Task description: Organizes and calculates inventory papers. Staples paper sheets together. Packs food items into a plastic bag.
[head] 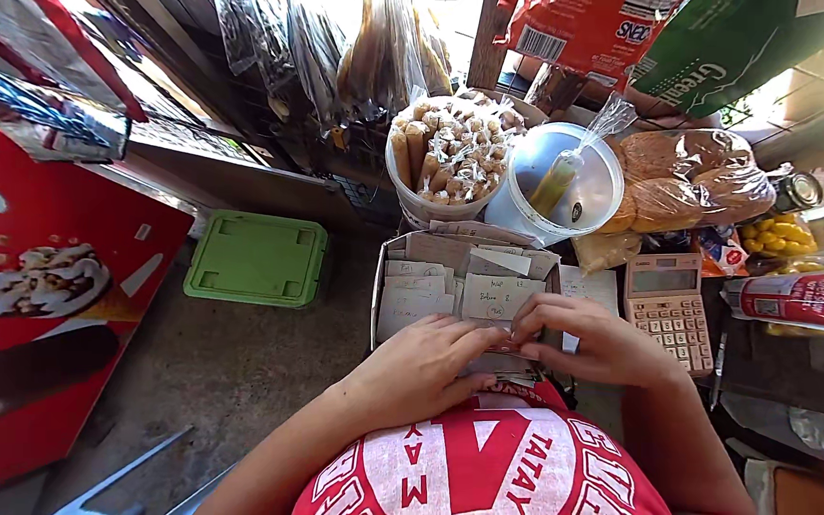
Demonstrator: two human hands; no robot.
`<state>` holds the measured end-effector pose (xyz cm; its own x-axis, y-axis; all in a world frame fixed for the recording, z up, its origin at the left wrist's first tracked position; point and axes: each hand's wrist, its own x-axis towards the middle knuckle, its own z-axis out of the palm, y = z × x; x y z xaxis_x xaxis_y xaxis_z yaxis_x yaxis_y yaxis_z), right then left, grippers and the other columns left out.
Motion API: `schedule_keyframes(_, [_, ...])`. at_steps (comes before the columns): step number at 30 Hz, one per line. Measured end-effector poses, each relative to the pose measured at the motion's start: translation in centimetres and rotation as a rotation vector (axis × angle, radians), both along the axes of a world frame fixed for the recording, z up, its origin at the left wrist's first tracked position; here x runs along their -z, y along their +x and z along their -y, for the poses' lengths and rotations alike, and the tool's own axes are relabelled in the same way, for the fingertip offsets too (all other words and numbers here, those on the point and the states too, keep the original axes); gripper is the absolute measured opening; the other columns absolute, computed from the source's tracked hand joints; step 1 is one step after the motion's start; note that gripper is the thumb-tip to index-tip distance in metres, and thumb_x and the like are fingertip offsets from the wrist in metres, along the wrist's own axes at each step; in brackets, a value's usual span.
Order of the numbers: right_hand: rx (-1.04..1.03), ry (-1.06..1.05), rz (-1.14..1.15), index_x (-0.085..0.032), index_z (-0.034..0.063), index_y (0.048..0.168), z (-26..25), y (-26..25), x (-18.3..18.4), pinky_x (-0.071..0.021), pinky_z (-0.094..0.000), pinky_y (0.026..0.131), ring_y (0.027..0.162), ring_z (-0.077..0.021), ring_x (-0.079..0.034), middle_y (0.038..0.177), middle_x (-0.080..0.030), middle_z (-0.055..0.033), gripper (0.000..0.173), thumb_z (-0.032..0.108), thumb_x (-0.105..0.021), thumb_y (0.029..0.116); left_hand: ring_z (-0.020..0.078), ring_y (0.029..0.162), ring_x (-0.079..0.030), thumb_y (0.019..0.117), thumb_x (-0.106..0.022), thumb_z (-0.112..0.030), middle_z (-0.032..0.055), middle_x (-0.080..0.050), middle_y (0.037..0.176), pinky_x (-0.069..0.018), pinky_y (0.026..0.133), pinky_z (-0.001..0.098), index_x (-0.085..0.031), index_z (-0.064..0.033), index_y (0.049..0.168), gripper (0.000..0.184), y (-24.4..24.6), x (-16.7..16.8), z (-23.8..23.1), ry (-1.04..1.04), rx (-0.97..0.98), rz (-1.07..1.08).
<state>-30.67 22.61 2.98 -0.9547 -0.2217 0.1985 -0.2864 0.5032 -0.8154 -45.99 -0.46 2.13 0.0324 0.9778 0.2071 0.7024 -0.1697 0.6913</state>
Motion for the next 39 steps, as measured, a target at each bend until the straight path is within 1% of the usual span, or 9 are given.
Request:
schedule_keyframes(2, [0.19, 0.312, -0.052, -0.072, 0.0036, 0.105, 0.5, -0.2, -0.1, -0.0565, -0.0274, 0.089, 0.101, -0.0142, -0.068, 0.106, -0.073, -0.0074, 0.021, 0.014, -0.053, 0.1044, 0.0254, 0.116, -0.067, 0.108, -0.047, -0.036, 0.0101, -0.071, 0.122, -0.05, 0.103, 0.0433, -0.06, -0.0078, 0.134, 0.041, -0.1, 0.1, 0.0, -0.012, 0.018, -0.019])
schedule_keyframes(5, [0.379, 0.752, -0.055, -0.073, 0.0062, 0.101, 2.3, -1.0, 0.4, -0.0561, -0.0415, 0.089, 0.103, -0.0273, -0.069, 0.104, -0.074, -0.009, 0.012, 0.012, -0.063, 0.0984, 0.0238, 0.115, -0.067, 0.1082, -0.047, -0.035, 0.0087, -0.071, 0.12, -0.0509, 0.102, 0.0415, -0.062, -0.0099, 0.131, 0.038, -0.1, 0.3, 0.0, -0.005, 0.039, -0.029])
schedule_keyframes(10, [0.513, 1.033, 0.071, -0.073, 0.0077, 0.101, 3.9, -2.0, 0.1, -0.0417, -0.0546, 0.098, 0.107, -0.0318, -0.065, 0.094, -0.072, -0.0102, 0.047, 0.045, -0.086, 0.0764, 0.0236, 0.115, -0.067, 0.1082, -0.047, -0.035, 0.0079, -0.071, 0.122, -0.0515, 0.1, 0.0411, -0.063, -0.0108, 0.131, 0.037, 0.0, 0.5, -0.1, -0.004, 0.064, -0.038])
schedule_keyframes(15, [0.497, 0.849, 0.107, -0.074, 0.011, 0.104, 3.1, -1.7, -0.1, -0.0343, -0.061, 0.101, 0.107, -0.0344, -0.06, 0.098, -0.066, -0.011, 0.045, 0.038, -0.091, 0.0716, 0.023, 0.114, -0.066, 0.1067, -0.05, -0.035, 0.0082, -0.071, 0.12, -0.0508, 0.101, 0.0399, -0.064, -0.0116, 0.13, 0.036, 0.0, 0.6, 0.2, 0.057, 0.036, -0.026])
schedule_keyframes(20, [0.494, 0.663, 0.025, -0.076, 0.0166, 0.094, 2.6, -0.3, -0.9, -0.0414, -0.0537, 0.098, 0.108, -0.0306, -0.06, 0.11, -0.067, -0.0087, 0.011, 0.027, -0.073, 0.0919, 0.0194, 0.112, -0.066, 0.1063, -0.054, -0.031, 0.0083, -0.071, 0.119, -0.0514, 0.096, 0.0341, -0.069, -0.0105, 0.122, 0.03, -0.3, 0.7, 0.7, 0.155, -0.106, 0.022])
schedule_keyframes(26, [0.425, 0.611, 0.024, -0.075, 0.015, 0.1, 2.9, 1.2, -1.3, -0.0488, -0.044, 0.1, 0.091, -0.015, -0.071, 0.091, -0.074, -0.0006, 0.019, 0.025, -0.059, 0.1023, 0.0182, 0.11, -0.066, 0.1064, -0.053, -0.03, 0.0072, -0.071, 0.119, -0.0514, 0.094, 0.0322, -0.07, -0.0117, 0.121, 0.029, -0.5, 0.9, 0.8, 0.154, -0.128, 0.008])
schedule_keyframes(30, [0.417, 0.577, 0.027, -0.075, 0.0146, 0.101, 2.9, 1.6, -1.4, -0.0495, -0.0408, 0.095, 0.088, -0.013, -0.071, 0.09, -0.074, 0.0006, 0.019, 0.025, -0.059, 0.1024, 0.0172, 0.103, -0.067, 0.1064, -0.053, -0.029, 0.0065, -0.073, 0.109, -0.0508, 0.09, 0.0315, -0.071, -0.0128, 0.119, 0.026, -0.6, 0.6, 0.7, 0.171, -0.126, -0.011])
schedule_keyframes(34, [0.401, 0.563, 0.032, -0.075, 0.0155, 0.1, 2.9, 1.8, -1.5, -0.0497, -0.0385, 0.092, 0.088, -0.0125, -0.07, 0.091, -0.074, 0.0013, 0.019, 0.026, -0.059, 0.1024, 0.0161, 0.08, -0.057, 0.1045, -0.056, -0.032, 0.0049, -0.06, 0.086, -0.0459, 0.072, 0.0275, -0.07, -0.0131, 0.112, 0.025, -0.4, 0.6, 0.6, 0.187, -0.202, -0.009])
schedule_keyframes(39, [0.321, 0.476, 0.072, -0.074, 0.0142, 0.102, 2.5, 1.9, -2.1, -0.0487, -0.0393, 0.094, 0.09, -0.0118, -0.069, 0.091, -0.073, 0.0002, 0.028, 0.03, -0.052, 0.107, 0.0223, 0.118, -0.062, 0.105, -0.053, -0.038, 0.0083, -0.066, 0.127, -0.049, 0.1, 0.0389, -0.062, -0.0147, 0.135, 0.039, -0.4, 0.5, 0.3, 0.075, -0.109, -0.059])
